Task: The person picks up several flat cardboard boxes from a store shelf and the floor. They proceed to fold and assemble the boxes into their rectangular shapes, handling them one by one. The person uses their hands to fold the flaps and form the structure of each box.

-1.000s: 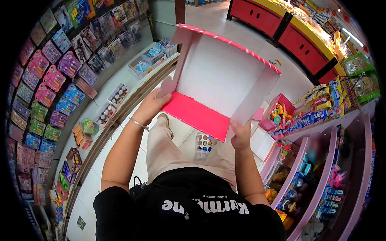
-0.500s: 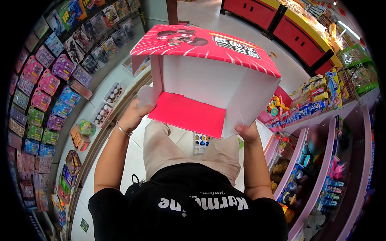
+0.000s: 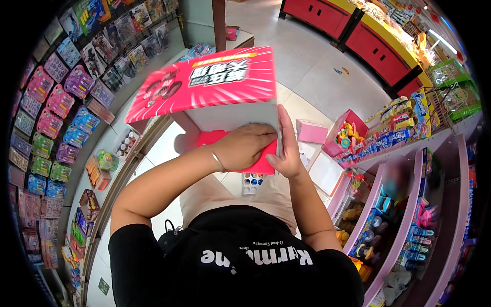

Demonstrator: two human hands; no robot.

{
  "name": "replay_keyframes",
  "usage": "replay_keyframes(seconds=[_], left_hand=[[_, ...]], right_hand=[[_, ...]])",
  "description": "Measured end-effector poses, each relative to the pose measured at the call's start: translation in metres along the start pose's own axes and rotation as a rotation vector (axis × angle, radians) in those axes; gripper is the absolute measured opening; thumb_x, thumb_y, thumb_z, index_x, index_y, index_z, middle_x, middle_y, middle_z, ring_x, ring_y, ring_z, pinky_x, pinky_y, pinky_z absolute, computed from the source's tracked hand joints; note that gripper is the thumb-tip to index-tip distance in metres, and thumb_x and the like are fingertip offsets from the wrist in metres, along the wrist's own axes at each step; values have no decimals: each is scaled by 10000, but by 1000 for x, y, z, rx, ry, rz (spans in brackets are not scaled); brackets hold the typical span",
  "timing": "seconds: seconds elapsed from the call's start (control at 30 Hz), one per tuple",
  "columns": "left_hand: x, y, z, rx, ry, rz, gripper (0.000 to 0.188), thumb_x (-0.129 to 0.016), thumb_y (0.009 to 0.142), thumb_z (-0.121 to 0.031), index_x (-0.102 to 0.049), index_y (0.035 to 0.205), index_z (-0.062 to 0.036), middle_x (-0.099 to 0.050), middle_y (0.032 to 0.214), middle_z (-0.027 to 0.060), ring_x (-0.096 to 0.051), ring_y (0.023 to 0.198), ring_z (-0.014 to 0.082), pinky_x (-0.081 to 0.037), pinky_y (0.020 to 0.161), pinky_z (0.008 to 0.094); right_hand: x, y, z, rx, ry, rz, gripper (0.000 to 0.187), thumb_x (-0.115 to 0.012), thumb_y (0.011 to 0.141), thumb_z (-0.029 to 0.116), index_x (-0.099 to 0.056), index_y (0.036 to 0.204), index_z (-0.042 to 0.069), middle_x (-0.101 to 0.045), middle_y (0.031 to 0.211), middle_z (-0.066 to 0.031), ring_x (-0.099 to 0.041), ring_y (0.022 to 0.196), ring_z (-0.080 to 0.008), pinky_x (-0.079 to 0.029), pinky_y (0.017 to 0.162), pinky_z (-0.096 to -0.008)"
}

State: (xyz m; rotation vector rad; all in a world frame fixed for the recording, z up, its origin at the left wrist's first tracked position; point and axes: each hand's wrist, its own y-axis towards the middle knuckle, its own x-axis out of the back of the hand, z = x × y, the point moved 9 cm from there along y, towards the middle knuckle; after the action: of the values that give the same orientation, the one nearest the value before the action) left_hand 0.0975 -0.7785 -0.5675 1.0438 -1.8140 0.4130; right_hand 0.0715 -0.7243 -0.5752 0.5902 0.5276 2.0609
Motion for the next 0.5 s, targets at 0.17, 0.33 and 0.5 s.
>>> replay_keyframes(seconds=[0.17, 0.33, 0.5], left_hand=[[-5, -1, -2, -102, 65, -158, 328, -467, 775, -168, -493, 1046, 14, -482, 1054, 141, -464, 974, 290, -364, 832, 373], [13, -14, 27, 256, 127, -257, 338, -485, 770, -216, -487, 1043, -18, -473, 1055, 170, -439, 992, 328, -358, 842, 374], [30, -39, 54, 345, 196, -417, 313, -507, 755, -219, -518, 991, -15, -494, 1027, 153, -463, 953, 319, -370, 822, 371]], right_hand=[[9, -3, -5, -223, 338, -83, 922, -617, 565, 293, -141, 1301, 8, -285, 1275, -120, -271, 1190, -216, -213, 976, -344], [43, -17, -24, -232, 387, -326, 886, -628, 606, 355, -177, 1286, 9, -311, 1246, -117, -304, 1163, -217, -242, 963, -347], [43, -17, -10, -163, 468, -458, 855, -619, 589, 333, -209, 1266, 8, -346, 1204, -121, -353, 1120, -227, -279, 943, -348]])
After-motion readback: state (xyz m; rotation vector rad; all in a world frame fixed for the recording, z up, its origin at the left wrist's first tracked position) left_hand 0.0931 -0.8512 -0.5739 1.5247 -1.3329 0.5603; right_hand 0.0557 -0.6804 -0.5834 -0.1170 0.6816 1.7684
